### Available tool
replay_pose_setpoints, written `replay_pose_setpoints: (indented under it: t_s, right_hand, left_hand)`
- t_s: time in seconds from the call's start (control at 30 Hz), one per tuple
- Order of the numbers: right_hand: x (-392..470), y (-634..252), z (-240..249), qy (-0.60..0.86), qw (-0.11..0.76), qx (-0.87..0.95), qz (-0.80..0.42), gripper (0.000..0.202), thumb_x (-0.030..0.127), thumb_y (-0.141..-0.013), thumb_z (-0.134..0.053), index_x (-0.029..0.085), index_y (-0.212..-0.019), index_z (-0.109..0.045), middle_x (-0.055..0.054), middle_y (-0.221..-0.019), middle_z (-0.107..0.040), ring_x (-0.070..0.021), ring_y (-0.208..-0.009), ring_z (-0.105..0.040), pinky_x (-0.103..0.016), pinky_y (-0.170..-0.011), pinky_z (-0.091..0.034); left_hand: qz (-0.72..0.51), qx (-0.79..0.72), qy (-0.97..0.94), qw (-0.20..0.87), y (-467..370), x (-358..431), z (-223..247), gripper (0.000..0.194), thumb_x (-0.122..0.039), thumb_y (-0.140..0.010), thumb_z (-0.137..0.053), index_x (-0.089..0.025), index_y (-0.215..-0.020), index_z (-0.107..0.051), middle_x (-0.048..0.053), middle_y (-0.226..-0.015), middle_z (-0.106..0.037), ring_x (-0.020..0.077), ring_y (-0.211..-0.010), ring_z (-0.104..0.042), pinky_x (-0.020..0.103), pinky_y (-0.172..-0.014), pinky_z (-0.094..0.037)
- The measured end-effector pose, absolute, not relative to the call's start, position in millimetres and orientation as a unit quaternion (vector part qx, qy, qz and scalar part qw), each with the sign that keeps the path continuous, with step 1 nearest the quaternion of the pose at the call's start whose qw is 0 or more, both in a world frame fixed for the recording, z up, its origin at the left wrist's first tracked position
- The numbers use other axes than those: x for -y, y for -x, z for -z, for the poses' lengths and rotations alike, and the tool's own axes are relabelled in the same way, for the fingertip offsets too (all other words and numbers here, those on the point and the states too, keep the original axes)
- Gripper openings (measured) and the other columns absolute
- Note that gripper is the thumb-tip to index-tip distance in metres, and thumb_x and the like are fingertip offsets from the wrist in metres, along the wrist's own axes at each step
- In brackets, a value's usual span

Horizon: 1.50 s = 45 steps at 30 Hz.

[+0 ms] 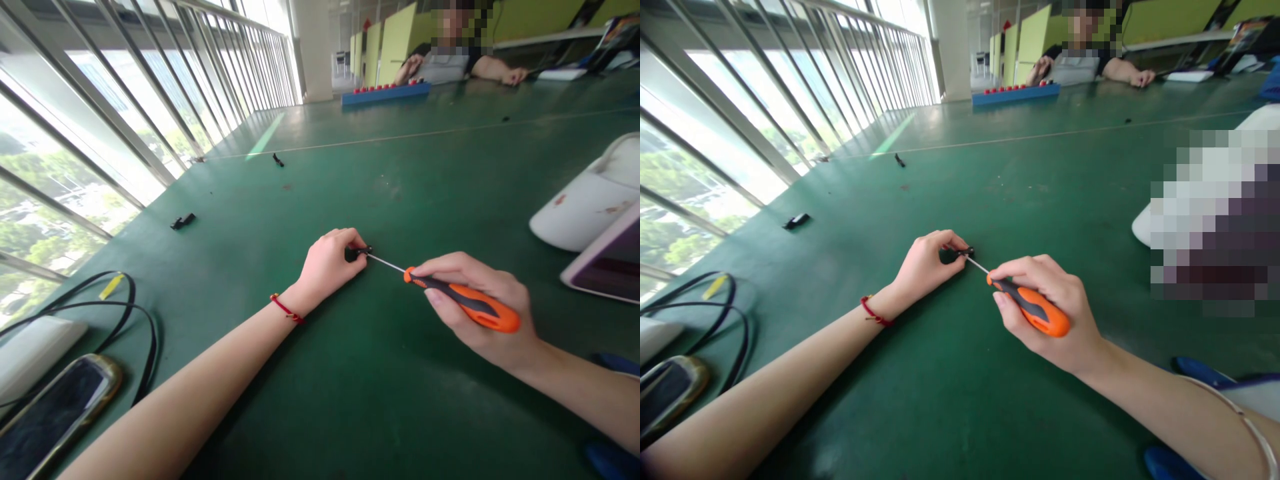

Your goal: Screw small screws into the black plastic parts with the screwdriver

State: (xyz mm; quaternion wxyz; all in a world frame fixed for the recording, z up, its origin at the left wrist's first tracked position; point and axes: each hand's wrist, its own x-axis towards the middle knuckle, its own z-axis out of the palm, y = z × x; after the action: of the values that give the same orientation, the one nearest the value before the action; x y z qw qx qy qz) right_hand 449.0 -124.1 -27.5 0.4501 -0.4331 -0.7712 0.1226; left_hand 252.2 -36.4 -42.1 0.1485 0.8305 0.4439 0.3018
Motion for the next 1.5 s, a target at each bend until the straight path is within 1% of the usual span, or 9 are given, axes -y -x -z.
replay_pose_setpoints:
  t_s: [0.13,0.2,0.27,0.33,0.4,0.5,0.87,1.17,1.5]
  right_hand:
    - [122.3,-449.2,27.6,0.422,0.451,0.780,-0.101,0.011,0.017,-0.080,-0.055,0.025,-0.086,-0.059,0.000,-0.078,-0.066,-0.0137,-0.069,-0.061,-0.026,-0.060,-0.049]
    - [118.6,-448.4,30.6,0.444,0.392,0.795,-0.133,0.011,0.020,-0.080,-0.056,0.025,-0.091,-0.057,-0.001,-0.082,-0.066,-0.0143,-0.071,-0.060,-0.027,-0.062,-0.049]
    - [114.2,-447.5,34.7,0.449,0.304,0.826,-0.152,0.021,0.023,-0.079,-0.058,0.024,-0.100,-0.055,-0.001,-0.086,-0.066,-0.0155,-0.074,-0.060,-0.029,-0.066,-0.050]
    - [110.6,-446.7,38.1,0.421,0.235,0.865,-0.139,0.029,0.018,-0.077,-0.058,0.023,-0.106,-0.055,-0.001,-0.085,-0.066,-0.0159,-0.074,-0.059,-0.031,-0.070,-0.048]
    - [108.8,-446.5,39.7,0.393,0.207,0.887,-0.121,0.034,0.010,-0.074,-0.056,0.022,-0.106,-0.056,-0.001,-0.084,-0.067,-0.0153,-0.073,-0.059,-0.031,-0.071,-0.047]
    - [108.6,-446.6,39.2,0.381,0.210,0.893,-0.117,0.036,0.005,-0.069,-0.054,0.021,-0.102,-0.058,-0.002,-0.087,-0.068,-0.0152,-0.074,-0.060,-0.031,-0.071,-0.045]
    - [108.9,-446.2,37.4,0.370,0.209,0.898,-0.115,0.035,0.005,-0.069,-0.052,0.021,-0.101,-0.057,-0.002,-0.088,-0.069,-0.0168,-0.078,-0.062,-0.033,-0.073,-0.044]
    - [109.1,-446.5,38.8,0.373,0.214,0.896,-0.112,0.037,0.005,-0.067,-0.054,0.021,-0.101,-0.058,-0.001,-0.089,-0.069,-0.0154,-0.077,-0.062,-0.032,-0.074,-0.044]
    - [108.4,-446.6,37.9,0.375,0.208,0.896,-0.118,0.035,0.008,-0.070,-0.056,0.021,-0.102,-0.058,-0.002,-0.092,-0.069,-0.0162,-0.079,-0.062,-0.033,-0.075,-0.044]
  left_hand:
    - [-0.317,-0.461,-0.815,0.150,-250.4,32.5,43.2,0.009,-0.019,-0.077,-0.056,-0.017,-0.083,-0.062,0.003,-0.089,-0.067,0.0182,-0.087,-0.060,0.032,-0.081,-0.049]
    - [-0.323,-0.462,-0.811,0.155,-250.0,31.4,43.4,0.010,-0.020,-0.077,-0.057,-0.017,-0.084,-0.062,0.004,-0.090,-0.066,0.0183,-0.088,-0.059,0.032,-0.082,-0.048]
    - [-0.327,-0.465,-0.807,0.159,-250.1,31.2,43.2,0.011,-0.020,-0.077,-0.057,-0.017,-0.086,-0.062,0.004,-0.090,-0.065,0.0182,-0.089,-0.059,0.032,-0.082,-0.048]
    - [-0.329,-0.469,-0.804,0.160,-250.2,31.5,42.8,0.011,-0.020,-0.077,-0.056,-0.016,-0.086,-0.062,0.004,-0.090,-0.065,0.0180,-0.088,-0.059,0.032,-0.081,-0.048]
    - [-0.330,-0.471,-0.802,0.160,-250.0,31.6,42.8,0.011,-0.020,-0.078,-0.056,-0.016,-0.086,-0.062,0.004,-0.089,-0.065,0.0177,-0.087,-0.059,0.031,-0.081,-0.048]
    - [-0.326,-0.474,-0.803,0.154,-249.0,31.0,43.6,0.010,-0.021,-0.079,-0.056,-0.017,-0.085,-0.062,0.004,-0.089,-0.065,0.0180,-0.087,-0.058,0.032,-0.080,-0.047]
    - [-0.287,-0.476,-0.829,0.066,-250.8,36.0,42.4,0.016,-0.031,-0.082,-0.056,-0.020,-0.090,-0.065,0.003,-0.094,-0.065,0.0203,-0.090,-0.056,0.035,-0.081,-0.044]
    - [-0.278,-0.472,-0.834,0.070,-250.3,34.8,43.8,0.017,-0.021,-0.082,-0.054,-0.020,-0.092,-0.067,0.003,-0.093,-0.066,0.0195,-0.089,-0.056,0.033,-0.080,-0.045]
    - [-0.279,-0.518,-0.807,0.047,-249.5,30.6,46.4,0.025,-0.027,-0.088,-0.045,-0.018,-0.087,-0.069,0.006,-0.094,-0.064,0.0205,-0.088,-0.055,0.035,-0.082,-0.044]
